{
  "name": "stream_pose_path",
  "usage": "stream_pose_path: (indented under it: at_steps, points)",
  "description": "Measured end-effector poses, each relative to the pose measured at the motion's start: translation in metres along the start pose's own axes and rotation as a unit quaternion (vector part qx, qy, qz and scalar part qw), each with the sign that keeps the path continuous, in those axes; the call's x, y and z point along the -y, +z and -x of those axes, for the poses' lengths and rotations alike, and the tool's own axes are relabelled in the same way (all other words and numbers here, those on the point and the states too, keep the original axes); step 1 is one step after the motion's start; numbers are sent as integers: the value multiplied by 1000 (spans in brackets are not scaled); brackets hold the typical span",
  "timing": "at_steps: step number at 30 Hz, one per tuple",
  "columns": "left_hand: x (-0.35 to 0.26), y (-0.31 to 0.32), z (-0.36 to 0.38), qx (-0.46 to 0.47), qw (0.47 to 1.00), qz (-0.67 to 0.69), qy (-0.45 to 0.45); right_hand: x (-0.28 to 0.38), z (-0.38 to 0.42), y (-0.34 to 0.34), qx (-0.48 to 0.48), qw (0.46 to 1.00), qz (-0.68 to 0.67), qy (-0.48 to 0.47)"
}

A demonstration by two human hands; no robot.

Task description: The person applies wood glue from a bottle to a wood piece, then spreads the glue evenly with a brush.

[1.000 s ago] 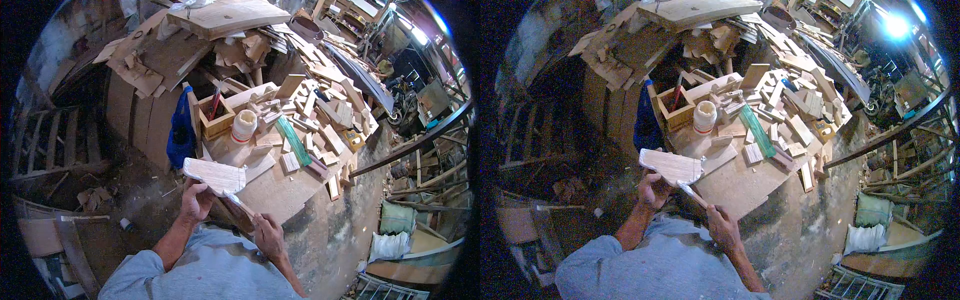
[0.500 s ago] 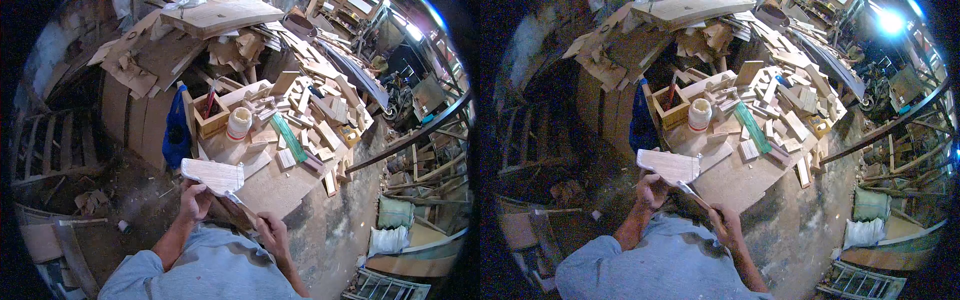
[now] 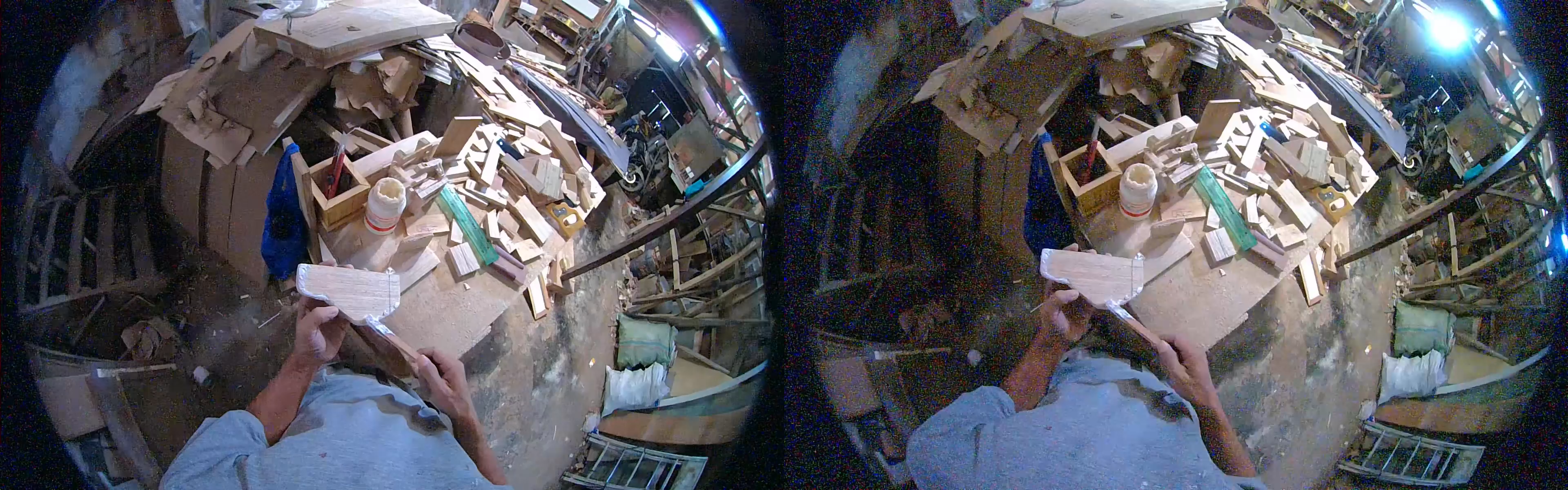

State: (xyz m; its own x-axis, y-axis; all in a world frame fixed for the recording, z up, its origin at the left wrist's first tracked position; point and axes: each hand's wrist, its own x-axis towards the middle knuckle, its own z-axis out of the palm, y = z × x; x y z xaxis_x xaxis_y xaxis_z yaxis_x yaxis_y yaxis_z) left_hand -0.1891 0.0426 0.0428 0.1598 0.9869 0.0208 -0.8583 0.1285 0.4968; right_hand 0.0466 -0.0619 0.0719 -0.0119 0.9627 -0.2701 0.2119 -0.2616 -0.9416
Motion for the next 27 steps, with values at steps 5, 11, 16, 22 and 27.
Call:
stream_pose_path:
  at_steps: [5,11,16,22,27]
  points:
    - [3,2,-1,-6,1000,16,3,1,-3,8,-3,994,-109,20]
    - [5,-5,-3,-11,999,30,12,3,-2,0,65,995,-75,33]
    - [6,1,0,-34,999,18,12,12,-8,14,-85,976,168,-112]
    - [6,-5,-2,-52,998,34,17,5,0,8,-17,963,208,-169]
    - [2,1,-4,-53,998,21,29,14,2,-2,-48,970,202,-125]
